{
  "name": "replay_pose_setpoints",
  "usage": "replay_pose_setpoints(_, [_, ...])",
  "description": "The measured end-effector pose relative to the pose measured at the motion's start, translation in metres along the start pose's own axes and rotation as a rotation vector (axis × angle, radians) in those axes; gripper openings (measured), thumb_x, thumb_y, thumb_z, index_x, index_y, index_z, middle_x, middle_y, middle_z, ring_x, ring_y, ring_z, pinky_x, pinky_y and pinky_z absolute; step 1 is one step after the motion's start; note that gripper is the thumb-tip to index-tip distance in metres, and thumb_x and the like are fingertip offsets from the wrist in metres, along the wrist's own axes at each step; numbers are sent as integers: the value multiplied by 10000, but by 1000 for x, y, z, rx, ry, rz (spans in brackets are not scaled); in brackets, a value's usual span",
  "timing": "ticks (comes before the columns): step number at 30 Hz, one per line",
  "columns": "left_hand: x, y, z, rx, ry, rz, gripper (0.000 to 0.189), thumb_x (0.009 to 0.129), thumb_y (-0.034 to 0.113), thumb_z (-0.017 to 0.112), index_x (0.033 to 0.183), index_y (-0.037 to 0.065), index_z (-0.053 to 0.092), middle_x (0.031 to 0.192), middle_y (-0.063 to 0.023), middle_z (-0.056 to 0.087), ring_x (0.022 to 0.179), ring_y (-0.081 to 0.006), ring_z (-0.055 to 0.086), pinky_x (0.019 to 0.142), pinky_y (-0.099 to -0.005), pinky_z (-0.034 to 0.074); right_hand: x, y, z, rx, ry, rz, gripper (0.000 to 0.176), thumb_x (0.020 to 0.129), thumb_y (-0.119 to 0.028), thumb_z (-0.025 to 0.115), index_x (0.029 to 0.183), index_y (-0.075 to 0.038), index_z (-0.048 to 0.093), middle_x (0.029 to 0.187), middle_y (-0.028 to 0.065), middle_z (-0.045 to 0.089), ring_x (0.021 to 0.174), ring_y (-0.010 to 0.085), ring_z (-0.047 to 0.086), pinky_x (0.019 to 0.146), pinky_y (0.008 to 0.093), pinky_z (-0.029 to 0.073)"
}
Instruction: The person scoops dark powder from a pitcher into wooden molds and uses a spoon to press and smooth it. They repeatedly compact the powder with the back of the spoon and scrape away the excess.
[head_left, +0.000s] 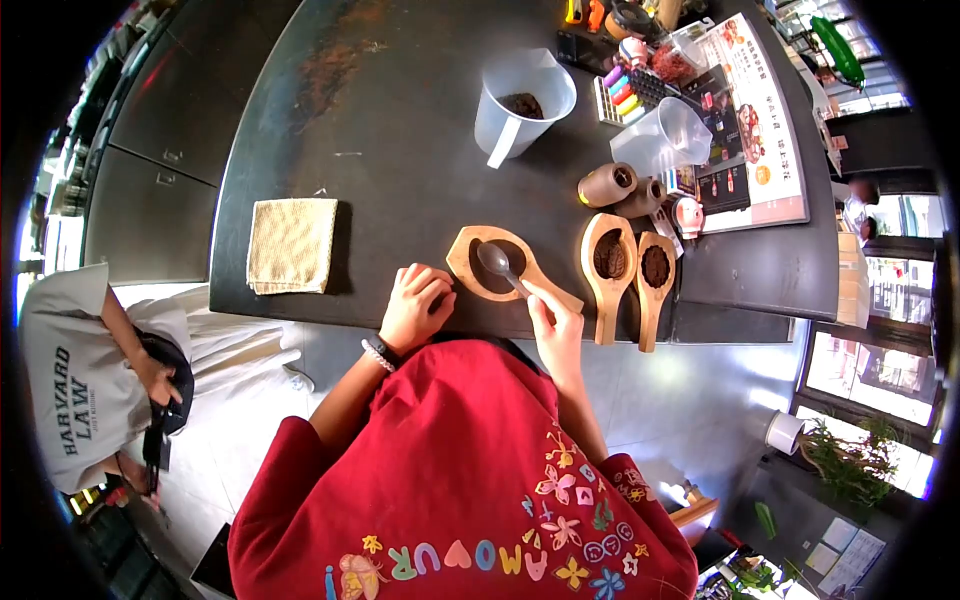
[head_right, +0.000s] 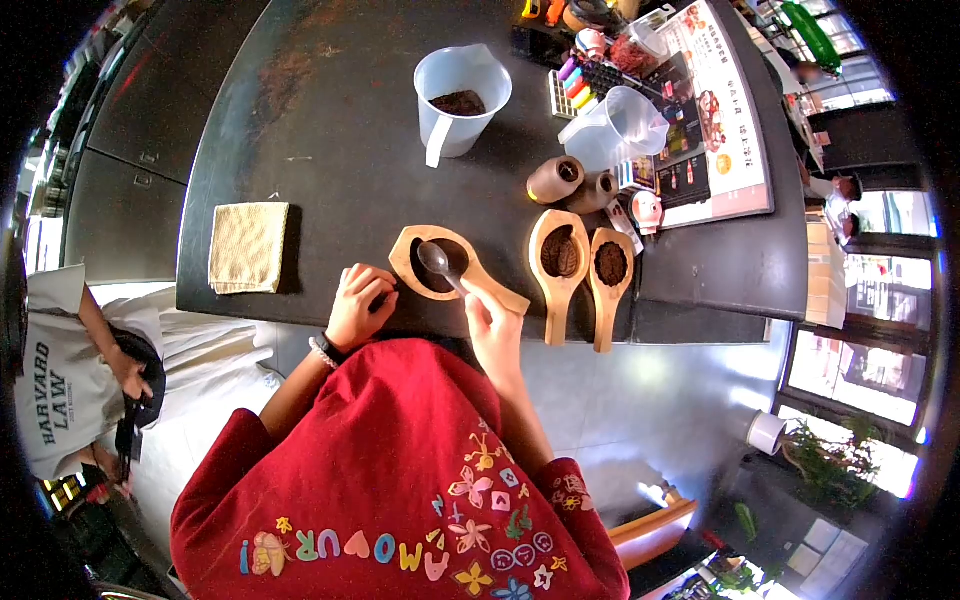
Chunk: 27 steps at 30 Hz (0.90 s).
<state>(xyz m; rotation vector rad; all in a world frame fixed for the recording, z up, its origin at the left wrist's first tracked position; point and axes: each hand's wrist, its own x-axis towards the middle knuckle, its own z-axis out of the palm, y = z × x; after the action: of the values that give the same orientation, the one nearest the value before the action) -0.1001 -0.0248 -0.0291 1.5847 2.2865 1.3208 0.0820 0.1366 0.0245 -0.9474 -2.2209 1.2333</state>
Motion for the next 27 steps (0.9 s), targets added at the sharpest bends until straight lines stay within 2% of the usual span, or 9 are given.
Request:
replay_pose_setpoints(4, [0,0,0,-7,3,1,103,804,63,723,844,66,629,991,-32,658,944,-251,587,863,-374,443,3,2,5,-21,-3,3,232,965,-87,663,1179,-62,747,752,78,694,609,96,574,596,260,467])
replay_pose_setpoints(16, [1,0,-1,-21,-4,-12,117,796,47,738,835,64,629,991,-43,685,948,-265,604,867,-388,446,-4,6,-1,-86,-4,-50,210,965,-94,647,1147,-62,747,733,138,681,605,167,651,595,295,498])
replay_pose_setpoints(19, [1,0,-1,-26,-6,-10,114,799,55,738,842,67,633,992,-43,685,949,-266,604,870,-392,447,-8,4,-12,-134,-48,51,206,963,-91,649,1141,-54,745,699,137,657,581,174,643,576,304,492])
replay_pose_setpoints(27, [-1,-3,1,-20,5,6,123,797,50,736,843,68,623,991,-37,670,941,-260,594,861,-389,445,-1,10,-22,-68,-15,22,206,970,-112,655,1145,-58,751,677,117,642,553,110,579,555,279,469])
